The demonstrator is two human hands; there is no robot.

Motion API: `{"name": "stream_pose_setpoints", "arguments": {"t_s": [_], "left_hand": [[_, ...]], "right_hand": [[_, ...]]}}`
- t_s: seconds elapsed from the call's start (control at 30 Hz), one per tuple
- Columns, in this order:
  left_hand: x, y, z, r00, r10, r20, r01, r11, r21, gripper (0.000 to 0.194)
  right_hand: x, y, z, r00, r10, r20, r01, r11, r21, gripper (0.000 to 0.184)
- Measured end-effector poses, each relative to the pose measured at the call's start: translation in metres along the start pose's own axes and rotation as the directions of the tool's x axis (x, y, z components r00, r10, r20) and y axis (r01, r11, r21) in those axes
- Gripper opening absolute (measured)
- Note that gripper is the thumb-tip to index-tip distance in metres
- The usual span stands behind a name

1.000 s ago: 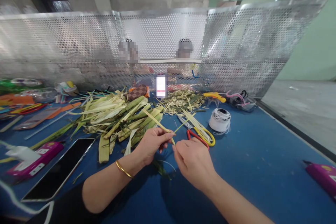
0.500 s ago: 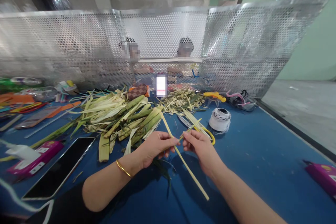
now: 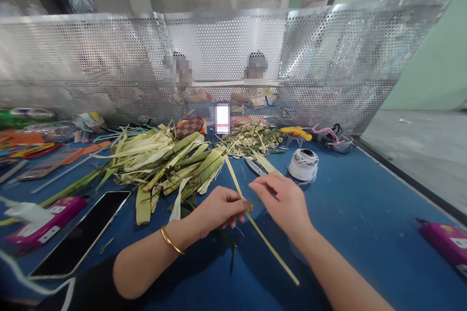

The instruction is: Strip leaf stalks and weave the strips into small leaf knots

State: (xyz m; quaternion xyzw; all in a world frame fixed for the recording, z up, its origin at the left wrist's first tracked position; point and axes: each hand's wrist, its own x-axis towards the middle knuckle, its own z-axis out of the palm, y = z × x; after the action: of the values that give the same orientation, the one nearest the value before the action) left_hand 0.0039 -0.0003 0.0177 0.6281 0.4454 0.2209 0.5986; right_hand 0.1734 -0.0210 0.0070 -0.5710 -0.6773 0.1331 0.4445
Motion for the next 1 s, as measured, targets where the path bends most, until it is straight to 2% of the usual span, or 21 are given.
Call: {"name": "stream_pose_setpoints", "arguments": {"t_s": [0.07,0.17,0.23,0.33,0.4,0.5,0.57,0.6,0.63,0.7,0.73,0.77,0.8,0.83,0.9,0.93,0.97,1.0], "left_hand": [[-0.001,-0.002,0.004,0.999,0.018,0.028,-0.020,0.999,0.050,0.025],[0.000,-0.006,0.009,0.998,0.015,0.057,-0.019,0.997,0.074,0.017],[0.001,-0.008,0.009,0.998,-0.004,0.069,-0.001,0.998,0.070,0.015],[0.002,-0.009,0.009,0.994,-0.019,0.105,0.015,0.999,0.044,0.018],[0.001,-0.009,0.010,0.992,-0.027,0.120,0.024,0.999,0.029,0.021],[0.002,-0.009,0.010,0.996,-0.046,0.082,0.052,0.997,-0.064,0.022],[0.004,-0.008,0.007,0.998,-0.061,0.012,0.062,0.976,-0.210,0.021],[0.005,-0.007,0.004,0.997,-0.068,-0.024,0.058,0.954,-0.295,0.019],[0.007,-0.006,0.001,0.996,-0.071,-0.056,0.045,0.926,-0.375,0.016],[0.009,-0.003,-0.005,0.993,-0.060,-0.105,-0.001,0.865,-0.502,0.009],[0.010,-0.002,-0.007,0.991,-0.051,-0.126,-0.027,0.835,-0.550,0.007],[0.010,-0.001,-0.009,0.988,-0.045,-0.146,-0.050,0.806,-0.590,0.007],[0.011,-0.001,-0.011,0.985,-0.043,-0.167,-0.072,0.779,-0.623,0.008],[0.011,0.000,-0.011,0.981,-0.043,-0.188,-0.092,0.754,-0.650,0.008],[0.012,-0.001,-0.011,0.975,-0.038,-0.217,-0.124,0.719,-0.684,0.009],[0.012,-0.002,-0.010,0.975,-0.033,-0.222,-0.133,0.712,-0.689,0.008],[0.013,-0.004,-0.008,0.975,-0.029,-0.222,-0.136,0.712,-0.689,0.008],[0.013,-0.005,-0.007,0.976,-0.028,-0.218,-0.132,0.715,-0.687,0.009]], "right_hand": [[0.000,-0.004,0.004,0.987,-0.047,0.155,0.033,0.995,0.092,0.021],[-0.001,-0.005,0.014,0.968,0.026,0.250,-0.079,0.975,0.207,0.024],[-0.002,-0.004,0.020,0.975,0.067,0.212,-0.121,0.960,0.254,0.028],[-0.004,-0.002,0.026,0.992,0.092,0.087,-0.112,0.956,0.271,0.030],[-0.003,-0.003,0.027,0.994,0.091,0.064,-0.105,0.957,0.269,0.030],[0.001,-0.005,0.017,0.998,0.044,0.043,-0.054,0.965,0.256,0.024],[0.006,-0.003,0.003,0.997,0.038,-0.067,-0.020,0.969,0.248,0.017],[0.008,0.000,-0.005,0.981,0.079,-0.177,-0.030,0.964,0.264,0.018],[0.011,0.005,-0.012,0.946,0.161,-0.282,-0.067,0.946,0.317,0.019],[0.016,0.017,-0.020,0.816,0.383,-0.433,-0.089,0.824,0.560,0.019],[0.017,0.023,-0.021,0.771,0.487,-0.409,-0.088,0.718,0.690,0.020],[0.018,0.027,-0.018,0.763,0.561,-0.320,-0.118,0.608,0.785,0.023],[0.017,0.030,-0.014,0.777,0.602,-0.185,-0.202,0.517,0.832,0.026],[0.015,0.030,-0.007,0.793,0.609,-0.029,-0.326,0.464,0.823,0.027],[0.008,0.022,0.011,0.811,0.563,0.156,-0.460,0.451,0.764,0.028],[0.004,0.016,0.020,0.815,0.472,0.337,-0.561,0.496,0.663,0.029],[0.000,0.008,0.028,0.814,0.375,0.444,-0.580,0.570,0.583,0.031],[-0.005,0.001,0.035,0.833,0.299,0.465,-0.537,0.637,0.553,0.033]]}}
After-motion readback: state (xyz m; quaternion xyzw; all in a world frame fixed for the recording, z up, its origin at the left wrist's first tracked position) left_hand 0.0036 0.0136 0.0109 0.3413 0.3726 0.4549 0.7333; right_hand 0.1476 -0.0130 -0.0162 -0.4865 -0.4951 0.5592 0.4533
